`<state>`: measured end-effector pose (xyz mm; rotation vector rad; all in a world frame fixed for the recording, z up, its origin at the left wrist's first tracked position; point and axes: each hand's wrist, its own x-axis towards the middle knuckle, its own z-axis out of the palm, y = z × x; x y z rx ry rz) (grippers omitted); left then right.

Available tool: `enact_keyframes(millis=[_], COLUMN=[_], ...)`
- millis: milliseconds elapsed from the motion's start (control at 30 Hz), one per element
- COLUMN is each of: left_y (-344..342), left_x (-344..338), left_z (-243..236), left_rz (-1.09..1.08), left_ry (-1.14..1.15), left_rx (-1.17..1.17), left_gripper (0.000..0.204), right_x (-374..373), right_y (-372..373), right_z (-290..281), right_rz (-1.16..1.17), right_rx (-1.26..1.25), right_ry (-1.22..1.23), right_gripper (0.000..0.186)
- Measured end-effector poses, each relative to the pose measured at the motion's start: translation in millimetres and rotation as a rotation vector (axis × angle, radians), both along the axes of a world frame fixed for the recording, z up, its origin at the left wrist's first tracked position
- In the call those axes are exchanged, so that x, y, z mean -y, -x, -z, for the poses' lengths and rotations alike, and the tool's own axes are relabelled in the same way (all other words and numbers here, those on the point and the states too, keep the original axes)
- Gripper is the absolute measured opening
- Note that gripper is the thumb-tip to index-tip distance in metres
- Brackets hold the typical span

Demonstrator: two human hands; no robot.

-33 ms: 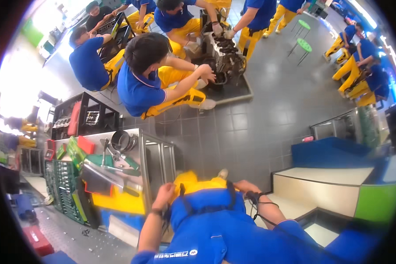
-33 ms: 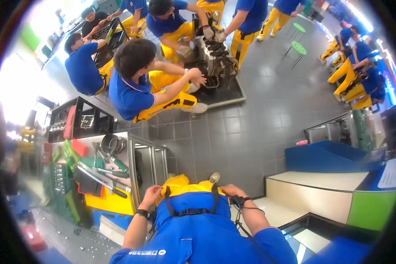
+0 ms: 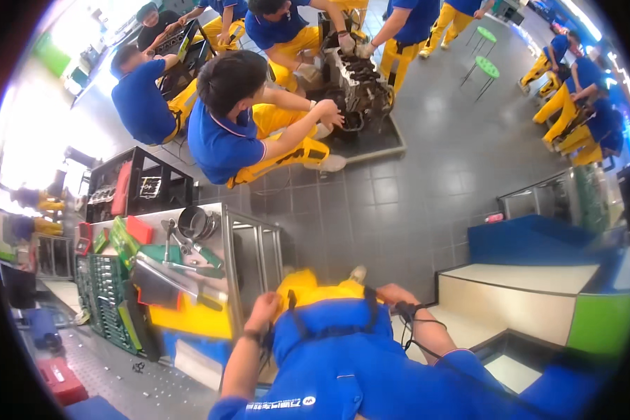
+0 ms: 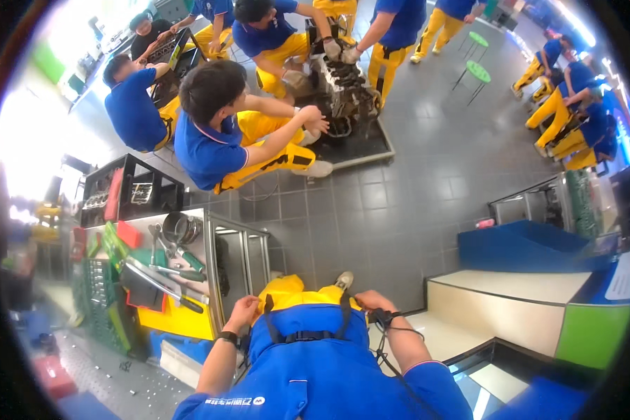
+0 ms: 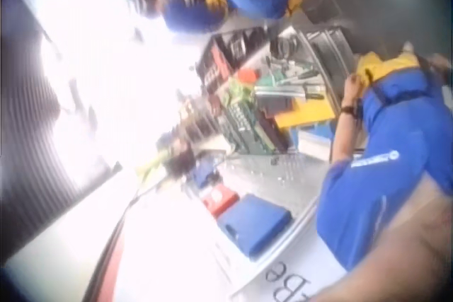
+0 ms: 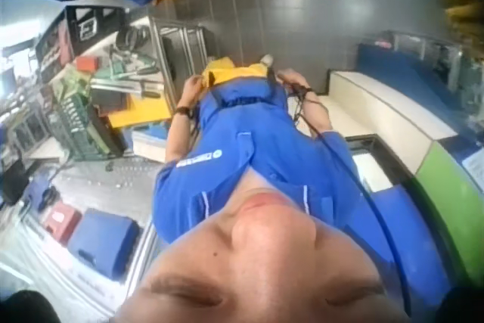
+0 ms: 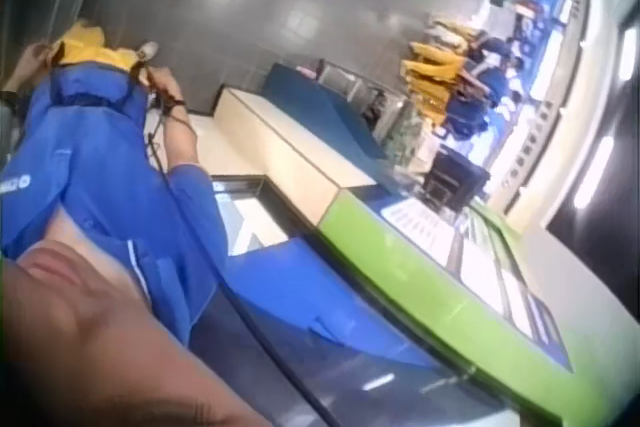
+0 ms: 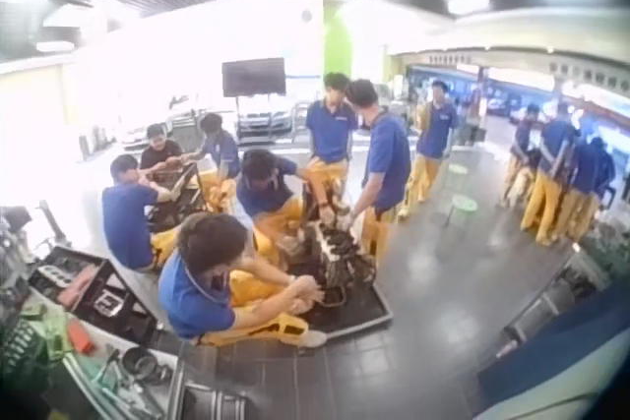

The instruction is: Using a torque wrench and other tools to work on an engine block in an automotive training setting.

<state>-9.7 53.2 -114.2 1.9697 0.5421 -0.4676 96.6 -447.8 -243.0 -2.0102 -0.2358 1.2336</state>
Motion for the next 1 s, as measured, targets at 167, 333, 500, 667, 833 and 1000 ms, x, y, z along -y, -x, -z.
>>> enact_keyframes(millis=[167, 333, 500, 667, 833, 1000], left_y=[59, 52, -23, -164, -317, -420], left_x=[-11, -23, -21, -30, -34, -38], left_z=[28, 24, 33, 65, 80, 99], left_rz=[-0.116, 0.164, 0.453, 0.345, 0.288, 0.257], left_ry=[-0.041, -0.126, -0.246, -0.103, -0.016, -0.003], left_rx=[-0.144, -0.527, -0.299, -0.294, -0.171, -0.170], left_gripper=[0.028, 0.040, 0.029, 0.031, 0.032, 0.031], right_x=[44, 91, 104, 64, 4, -44], right_y=[1, 59, 86, 43, -29, -86], right_z=[-10, 41, 61, 19, -45, -61], right_rz=[0.777, 1.156, 1.216, 1.195, 1.279, 1.023], right_rx=[-0.263, -0.265, -0.344, -0.311, -0.204, 0.169], right_ry=[0.134, 0.232, 0.238, 0.308, 0.247, 0.301], right_gripper=[0.023, 0.023, 0.021, 0.020, 0.026, 0.028])
